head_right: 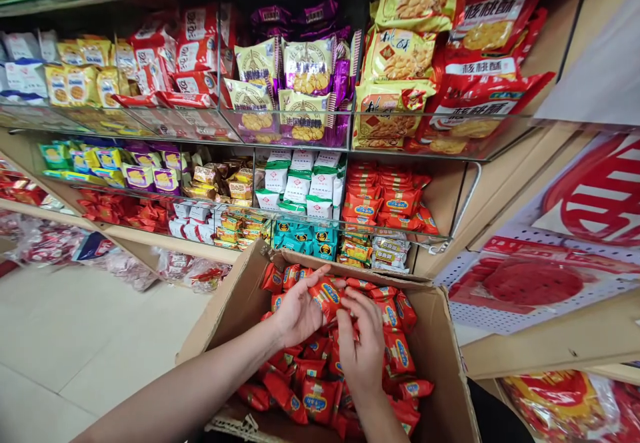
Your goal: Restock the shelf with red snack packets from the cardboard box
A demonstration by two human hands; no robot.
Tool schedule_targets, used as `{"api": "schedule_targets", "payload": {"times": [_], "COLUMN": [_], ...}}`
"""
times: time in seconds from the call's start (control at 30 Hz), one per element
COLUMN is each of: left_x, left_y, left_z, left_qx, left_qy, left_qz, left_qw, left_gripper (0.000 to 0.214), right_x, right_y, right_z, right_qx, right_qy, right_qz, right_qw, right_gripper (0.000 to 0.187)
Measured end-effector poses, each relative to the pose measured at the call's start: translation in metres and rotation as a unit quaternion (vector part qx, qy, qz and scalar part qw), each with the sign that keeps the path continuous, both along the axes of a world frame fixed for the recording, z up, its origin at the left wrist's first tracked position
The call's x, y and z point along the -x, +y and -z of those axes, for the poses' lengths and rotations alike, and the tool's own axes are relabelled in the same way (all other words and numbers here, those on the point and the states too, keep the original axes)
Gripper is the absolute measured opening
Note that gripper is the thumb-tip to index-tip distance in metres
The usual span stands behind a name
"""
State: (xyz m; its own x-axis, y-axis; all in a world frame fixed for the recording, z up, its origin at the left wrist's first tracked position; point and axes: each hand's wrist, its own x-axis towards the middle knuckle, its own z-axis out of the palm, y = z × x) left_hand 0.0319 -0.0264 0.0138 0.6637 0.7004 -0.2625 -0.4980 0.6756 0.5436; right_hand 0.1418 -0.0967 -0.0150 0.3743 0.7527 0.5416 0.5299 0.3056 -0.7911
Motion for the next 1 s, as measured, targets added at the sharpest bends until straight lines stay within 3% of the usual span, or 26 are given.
{"api": "schedule_targets", "payload": {"times": [0.07,0.2,0.5,0.57,0.63,0.73,0.83,0.9,1.0], "left_x": [0.001,0.002,-0.002,-0.001,0.001,0.002,0.001,0.0,-0.001], "left_y": [0.002,0.003,-0.005,-0.005,-0.004,-0.002,-0.002,-0.003,-0.005], "left_z": [0.0,0.001,0.012,0.013,0.011,0.008,0.007,0.008,0.01], "left_qx": [-0.003,-0.028,-0.119,-0.14,-0.15,-0.155,-0.16,-0.164,-0.17], "left_qy": [-0.023,-0.032,0.043,0.055,0.078,0.131,0.153,0.166,0.198], "left_qz": [-0.01,-0.031,-0.049,-0.046,-0.043,-0.031,-0.013,0.001,0.017], "left_qw": [1.0,0.999,0.991,0.988,0.985,0.979,0.975,0.972,0.965], "left_gripper": [0.053,0.059,0.063,0.059,0.055,0.056,0.055,0.051,0.047], "right_x": [0.002,0.007,0.01,0.003,-0.013,-0.057,-0.109,-0.138,-0.162], "right_y": [0.002,0.007,0.009,0.009,0.014,0.033,0.067,0.092,0.122], "right_z": [0.004,0.014,0.02,0.011,-0.006,-0.042,-0.075,-0.087,-0.09], "right_qx": [0.051,0.146,0.143,0.153,0.131,0.034,-0.055,-0.055,0.013], "right_qy": [0.113,0.325,0.479,0.466,0.412,0.28,0.153,0.083,-0.034], "right_qz": [0.035,-0.046,-0.086,-0.108,-0.091,-0.008,0.051,0.051,0.054], "right_qw": [0.992,0.933,0.862,0.865,0.897,0.959,0.985,0.994,0.998], "right_gripper": [0.02,0.034,0.045,0.047,0.047,0.043,0.044,0.05,0.051]}}
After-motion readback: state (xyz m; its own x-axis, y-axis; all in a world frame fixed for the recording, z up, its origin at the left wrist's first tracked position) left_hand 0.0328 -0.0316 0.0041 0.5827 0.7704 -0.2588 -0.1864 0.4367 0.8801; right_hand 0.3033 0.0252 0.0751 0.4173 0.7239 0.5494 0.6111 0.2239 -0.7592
